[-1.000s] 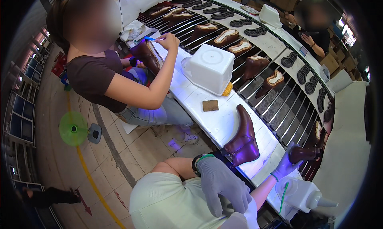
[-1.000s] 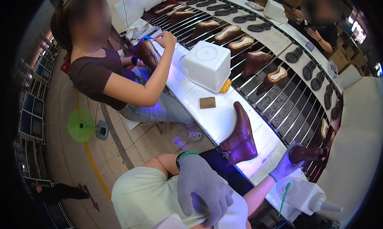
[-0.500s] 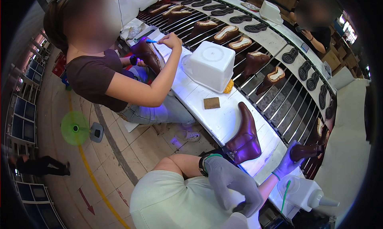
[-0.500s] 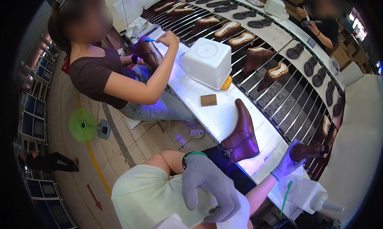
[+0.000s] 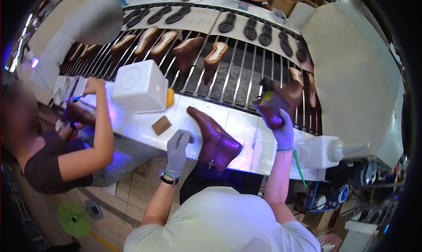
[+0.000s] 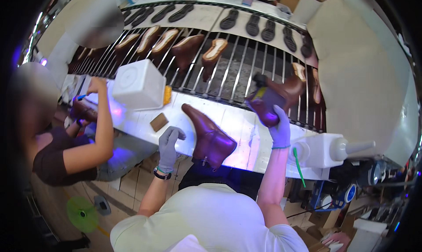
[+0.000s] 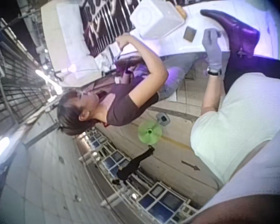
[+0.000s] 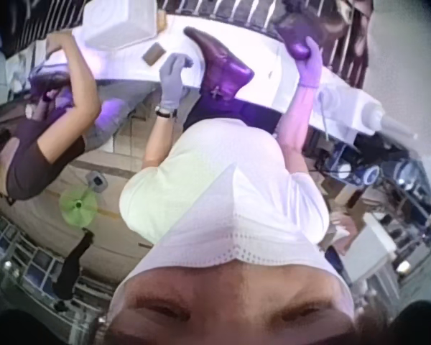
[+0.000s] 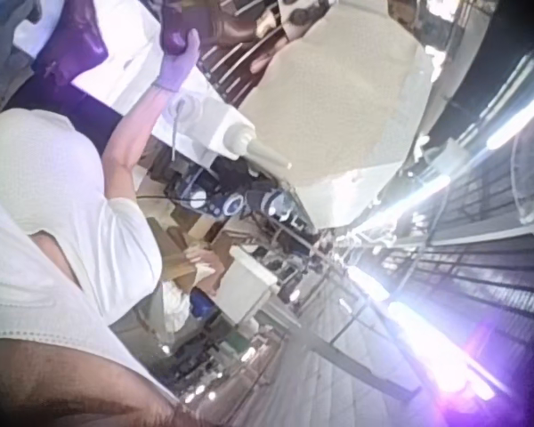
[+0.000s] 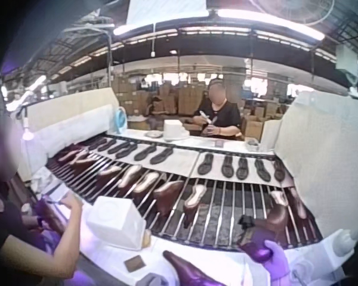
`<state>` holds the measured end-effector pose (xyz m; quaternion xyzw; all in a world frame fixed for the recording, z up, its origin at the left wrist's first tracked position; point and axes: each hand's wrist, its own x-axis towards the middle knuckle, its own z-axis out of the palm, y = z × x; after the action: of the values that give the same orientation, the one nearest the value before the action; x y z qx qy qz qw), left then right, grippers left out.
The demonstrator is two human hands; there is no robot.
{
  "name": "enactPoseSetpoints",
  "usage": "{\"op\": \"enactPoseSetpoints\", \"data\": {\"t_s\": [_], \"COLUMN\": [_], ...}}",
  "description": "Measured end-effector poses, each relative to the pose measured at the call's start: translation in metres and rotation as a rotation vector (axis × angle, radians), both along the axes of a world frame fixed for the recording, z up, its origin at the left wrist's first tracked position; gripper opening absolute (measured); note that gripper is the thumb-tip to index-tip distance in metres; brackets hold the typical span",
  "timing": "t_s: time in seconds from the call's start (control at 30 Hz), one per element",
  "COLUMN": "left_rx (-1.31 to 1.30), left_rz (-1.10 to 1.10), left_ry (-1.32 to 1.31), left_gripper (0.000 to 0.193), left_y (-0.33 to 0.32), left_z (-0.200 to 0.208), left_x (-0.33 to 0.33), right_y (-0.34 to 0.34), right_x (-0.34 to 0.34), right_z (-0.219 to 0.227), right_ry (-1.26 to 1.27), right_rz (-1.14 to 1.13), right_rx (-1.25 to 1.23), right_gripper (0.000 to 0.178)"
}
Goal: The recorder is applying a liquid adhesive or finish to the edges and soles of leather boots using a brush at a production station.
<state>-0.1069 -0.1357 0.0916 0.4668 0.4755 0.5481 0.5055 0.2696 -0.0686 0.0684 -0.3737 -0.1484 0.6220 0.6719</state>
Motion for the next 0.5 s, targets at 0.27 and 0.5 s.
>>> {"op": "enactPoseSetpoints", "data": {"t_s": [0.27, 0.5], "left_rx": [0.188, 0.319], "left_rz": [0.109, 0.14], "left_ry": [0.731, 0.855], "left_gripper": [0.013, 0.01], "left_y": [0.009, 0.014], "left_z": [-0.097, -0.09], "left_x": [-0.001, 0.004], "right_y": [0.098, 0.188], "right_x": [0.008, 0.024], "right_z": [0.013, 0.02], "right_ry": [-0.564, -1.366], "right_rz": [0.104, 0.118], "right_rx": [-0.167, -0.19], "right_gripper": [0.037, 0.054]}}
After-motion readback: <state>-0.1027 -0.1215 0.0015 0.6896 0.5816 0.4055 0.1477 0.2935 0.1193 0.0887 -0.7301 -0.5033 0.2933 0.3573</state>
